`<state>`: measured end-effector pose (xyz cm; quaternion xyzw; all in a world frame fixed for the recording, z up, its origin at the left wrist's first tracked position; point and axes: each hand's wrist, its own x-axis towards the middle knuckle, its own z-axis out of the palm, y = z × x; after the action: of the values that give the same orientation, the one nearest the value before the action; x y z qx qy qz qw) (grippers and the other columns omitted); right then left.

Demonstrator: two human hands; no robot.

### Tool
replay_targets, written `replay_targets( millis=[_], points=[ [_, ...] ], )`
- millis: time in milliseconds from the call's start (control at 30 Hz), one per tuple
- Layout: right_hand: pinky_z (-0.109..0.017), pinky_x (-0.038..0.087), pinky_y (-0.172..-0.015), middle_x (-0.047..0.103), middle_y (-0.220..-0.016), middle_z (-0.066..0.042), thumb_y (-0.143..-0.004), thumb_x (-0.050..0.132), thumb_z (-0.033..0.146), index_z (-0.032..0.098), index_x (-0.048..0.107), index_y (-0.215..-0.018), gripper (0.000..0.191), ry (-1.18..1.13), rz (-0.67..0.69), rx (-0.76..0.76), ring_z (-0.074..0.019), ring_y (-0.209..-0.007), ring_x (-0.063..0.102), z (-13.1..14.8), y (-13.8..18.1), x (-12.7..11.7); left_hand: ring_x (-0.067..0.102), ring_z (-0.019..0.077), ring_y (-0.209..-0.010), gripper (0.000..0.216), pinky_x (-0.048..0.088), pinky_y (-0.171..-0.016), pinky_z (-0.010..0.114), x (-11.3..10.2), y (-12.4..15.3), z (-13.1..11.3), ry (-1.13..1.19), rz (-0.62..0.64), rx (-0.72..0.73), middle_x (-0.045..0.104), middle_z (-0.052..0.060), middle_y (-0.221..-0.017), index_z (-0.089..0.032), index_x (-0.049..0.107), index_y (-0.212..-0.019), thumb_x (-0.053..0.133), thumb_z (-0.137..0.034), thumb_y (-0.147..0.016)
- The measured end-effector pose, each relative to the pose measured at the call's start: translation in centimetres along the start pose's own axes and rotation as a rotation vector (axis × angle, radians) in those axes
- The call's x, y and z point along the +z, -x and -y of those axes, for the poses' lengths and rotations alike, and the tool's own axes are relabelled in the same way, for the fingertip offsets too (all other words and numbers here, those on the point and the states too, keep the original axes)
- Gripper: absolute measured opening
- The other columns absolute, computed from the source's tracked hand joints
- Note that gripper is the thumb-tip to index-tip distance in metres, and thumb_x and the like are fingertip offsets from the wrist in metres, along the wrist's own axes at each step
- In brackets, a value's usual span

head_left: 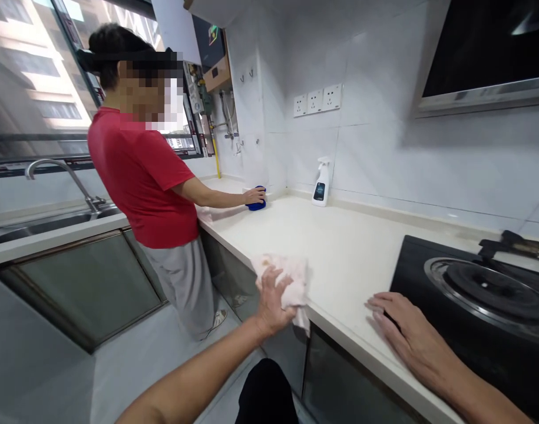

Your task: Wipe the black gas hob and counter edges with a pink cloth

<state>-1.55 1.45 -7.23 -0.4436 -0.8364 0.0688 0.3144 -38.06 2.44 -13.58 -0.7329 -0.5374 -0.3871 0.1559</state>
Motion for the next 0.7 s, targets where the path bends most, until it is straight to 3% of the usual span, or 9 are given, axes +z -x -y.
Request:
replay_targets(
  millis=[200,367,500,600,700],
  points=[
    [-0.051,0.050,-0.101,0.066,-0.123,-0.010,-0.103,0.038,0.058,0.025,0.071,-0.113,0.047,-0.065,-0.240,0.091,-0.0286,-0.116,0.062,0.3,-1.1,-1.1,0.040,0.0517,-0.139,0.085,0.029,-0.107,0.075,3.2,2.8,-10.8,0.122,0.077,0.152,0.054,0.018,-0.141,-0.031,0.059,-0.138,0.073,-0.072,-0.066],
    [-0.054,0.047,-0.105,0.068,-0.119,-0.011,-0.103,0.039,0.056,0.024,0.071,-0.111,0.047,-0.035,-0.247,0.068,-0.0296,-0.117,0.061,-0.7,-1.7,-1.7,0.048,0.0492,-0.135,0.086,0.032,-0.109,0.073,4.1,3.0,-16.0,0.201,0.180,0.223,0.061,0.017,-0.140,-0.038,0.059,-0.139,0.069,-0.083,-0.067],
    [-0.051,0.047,-0.106,0.067,-0.124,-0.010,-0.105,0.038,0.050,0.025,0.071,-0.114,0.043,0.038,-0.217,0.037,-0.0282,-0.121,0.060,0.7,-1.2,-1.6,0.047,0.0457,-0.139,0.086,0.029,-0.114,0.071,0.9,1.7,-16.4,0.347,0.228,0.257,0.058,0.016,-0.147,-0.034,0.049,-0.147,0.070,-0.077,-0.075],
    [-0.051,0.046,-0.107,0.068,-0.130,-0.010,-0.106,0.038,0.044,0.027,0.069,-0.126,0.041,0.153,-0.097,-0.087,-0.0272,-0.123,0.060,3.0,0.1,0.2,0.051,0.0390,-0.138,0.090,0.033,-0.115,0.061,-2.3,0.4,-14.5,0.571,0.248,0.291,0.057,0.017,-0.147,-0.026,0.037,-0.153,0.068,-0.072,-0.082],
    [-0.063,0.040,-0.112,0.062,-0.145,-0.011,-0.101,0.048,0.049,0.030,0.061,-0.144,0.049,0.337,0.020,-0.156,-0.0356,-0.133,0.055,5.2,1.1,2.8,0.055,0.0325,-0.132,0.073,0.039,-0.114,0.050,-4.4,-1.1,-11.7,0.727,0.217,0.245,0.060,0.015,-0.141,-0.025,0.042,-0.147,0.063,-0.065,-0.090]
  ],
)
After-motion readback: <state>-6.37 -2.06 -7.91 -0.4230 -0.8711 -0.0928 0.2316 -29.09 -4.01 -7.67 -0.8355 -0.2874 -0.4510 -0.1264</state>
